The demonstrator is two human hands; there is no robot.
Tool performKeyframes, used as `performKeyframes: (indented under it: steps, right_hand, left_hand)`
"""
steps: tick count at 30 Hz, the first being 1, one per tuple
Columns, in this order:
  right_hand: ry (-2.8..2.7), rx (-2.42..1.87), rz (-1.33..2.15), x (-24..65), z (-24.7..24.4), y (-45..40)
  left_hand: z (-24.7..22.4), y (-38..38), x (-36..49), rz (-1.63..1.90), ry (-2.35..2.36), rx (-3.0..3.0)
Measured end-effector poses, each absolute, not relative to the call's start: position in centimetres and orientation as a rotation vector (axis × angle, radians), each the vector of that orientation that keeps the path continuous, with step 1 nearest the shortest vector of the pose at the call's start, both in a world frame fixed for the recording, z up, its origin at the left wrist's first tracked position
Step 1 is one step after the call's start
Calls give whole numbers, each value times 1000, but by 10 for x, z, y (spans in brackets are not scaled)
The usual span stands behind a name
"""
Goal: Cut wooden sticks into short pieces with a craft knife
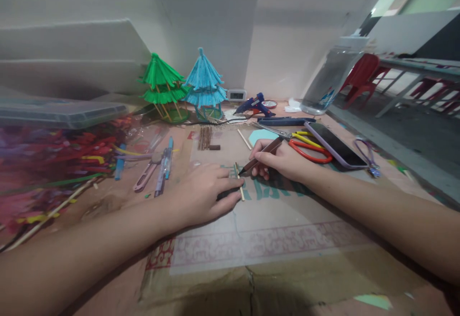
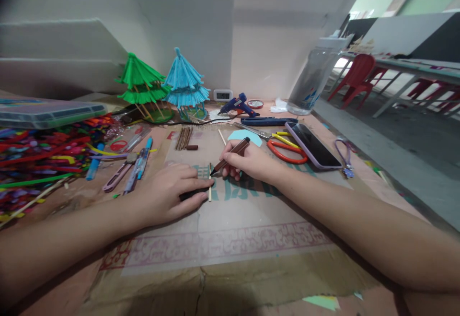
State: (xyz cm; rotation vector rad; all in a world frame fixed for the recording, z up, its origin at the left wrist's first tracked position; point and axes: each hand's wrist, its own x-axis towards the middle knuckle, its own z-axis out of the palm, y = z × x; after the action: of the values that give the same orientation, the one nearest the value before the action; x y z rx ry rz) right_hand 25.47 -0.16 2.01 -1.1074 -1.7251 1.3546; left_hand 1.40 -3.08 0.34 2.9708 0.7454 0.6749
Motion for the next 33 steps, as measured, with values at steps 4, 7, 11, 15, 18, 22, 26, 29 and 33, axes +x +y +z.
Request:
performKeyframes:
  steps: [4,7,11,15,18,22,26,29,33]
  right_hand:
    - [-1707,-1143,1286,253,20,-2]
    - [-1707,-1146,1285,254,19,-1]
    - [-1737,-1098,1364,256,18,-1]
    - [-1732,-1112,1322,256,18,-1]
    - [-1719,-1147,1266,255,19,-1]
    - [-1732,-1123,1330,255,19,0]
    - [-1746,-1096,1363,256,17,0]
    - [-1725,-1118,1303,255,18,-1]
    - [-1732,-1120,1327,255,19,-1]
  left_hand:
    - [3,-30,15,705,730,2979]
    - [2,-29,14,721,721,2986]
    - [3,-30,13,738,723,2993]
    - [3,-31,13,745,725,2999]
    - [3,-30,13,759,714,2998]
    - [3,-30,13,746,717,2996]
    - [3,-30,13,740,717,2994]
    - [3,-30,13,760,710,2994]
    - [2,-30,13,778,703,2997]
